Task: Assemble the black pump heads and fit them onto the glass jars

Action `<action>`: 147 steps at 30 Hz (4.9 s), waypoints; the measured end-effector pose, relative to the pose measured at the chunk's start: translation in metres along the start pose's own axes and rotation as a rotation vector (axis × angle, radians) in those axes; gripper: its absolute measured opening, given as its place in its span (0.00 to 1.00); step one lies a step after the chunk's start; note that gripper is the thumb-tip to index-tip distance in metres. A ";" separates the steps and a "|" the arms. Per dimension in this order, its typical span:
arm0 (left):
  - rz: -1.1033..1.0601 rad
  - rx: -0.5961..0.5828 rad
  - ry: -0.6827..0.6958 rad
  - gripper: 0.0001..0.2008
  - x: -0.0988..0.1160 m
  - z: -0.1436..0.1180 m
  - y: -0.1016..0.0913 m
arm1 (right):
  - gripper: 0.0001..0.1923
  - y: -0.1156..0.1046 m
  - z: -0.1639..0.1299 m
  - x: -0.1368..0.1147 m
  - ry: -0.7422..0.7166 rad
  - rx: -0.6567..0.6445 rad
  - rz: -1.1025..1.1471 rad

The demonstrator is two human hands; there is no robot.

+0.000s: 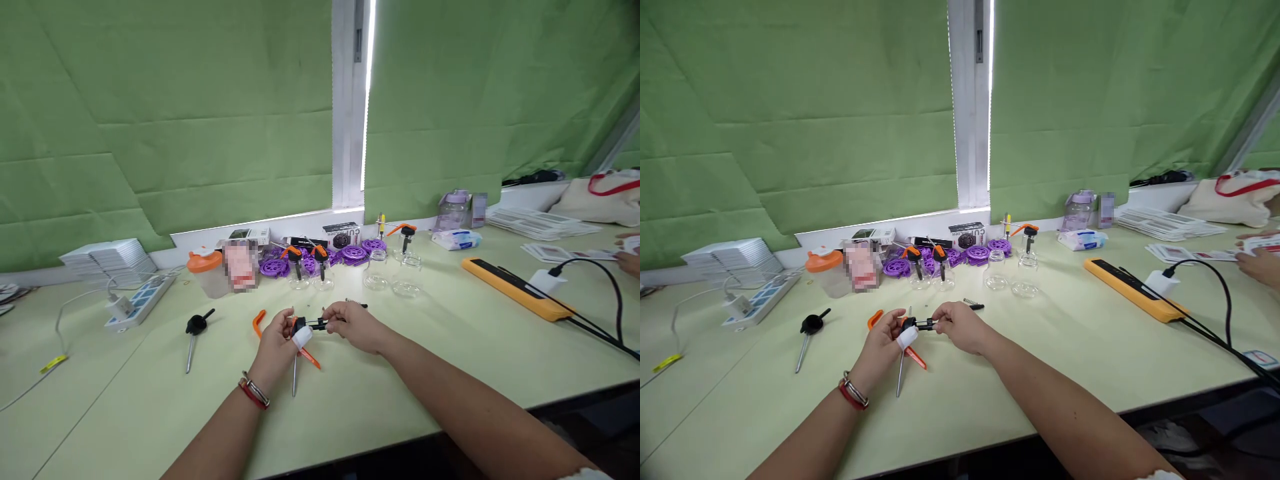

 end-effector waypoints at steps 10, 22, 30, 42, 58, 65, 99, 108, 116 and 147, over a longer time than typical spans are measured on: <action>0.000 -0.135 -0.176 0.18 -0.013 0.004 0.009 | 0.13 0.001 0.018 0.052 -0.016 0.108 0.061; 0.493 -0.089 0.030 0.15 -0.018 0.005 0.015 | 0.20 0.012 0.023 0.048 -0.015 0.155 -0.031; 0.485 -0.088 0.006 0.14 -0.013 0.005 0.014 | 0.09 0.012 0.024 0.050 -0.042 0.160 -0.068; 0.531 -0.074 0.009 0.15 -0.020 0.008 0.014 | 0.07 0.011 0.025 0.050 -0.061 0.142 -0.088; 0.491 -0.054 0.004 0.16 -0.027 0.009 0.014 | 0.08 0.010 0.023 0.044 -0.025 0.129 -0.093; 0.466 -0.057 -0.007 0.17 -0.027 0.009 0.014 | 0.07 0.010 0.023 0.044 -0.032 0.134 -0.108; 0.262 -0.065 -0.211 0.19 -0.021 0.012 0.006 | 0.02 0.010 0.021 0.043 -0.029 0.114 -0.149; 0.512 -0.060 -0.252 0.16 -0.022 0.010 -0.007 | 0.01 -0.011 0.011 0.038 -0.021 0.192 -0.327; 0.826 -0.065 -0.159 0.20 -0.005 0.004 -0.017 | 0.00 -0.024 0.010 0.034 -0.010 0.231 -0.361; 1.370 -0.476 0.461 0.16 0.047 0.062 0.063 | 0.05 -0.062 0.010 0.033 0.059 0.123 -0.424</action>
Point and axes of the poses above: each hand's wrist, its own z-axis towards the middle knuckle, its own y-axis out of the palm, x = y × z, the point moved 1 cm from there along z, towards the middle knuckle, and after that the axes turned 13 degrees about z, right-handed, at the moved point
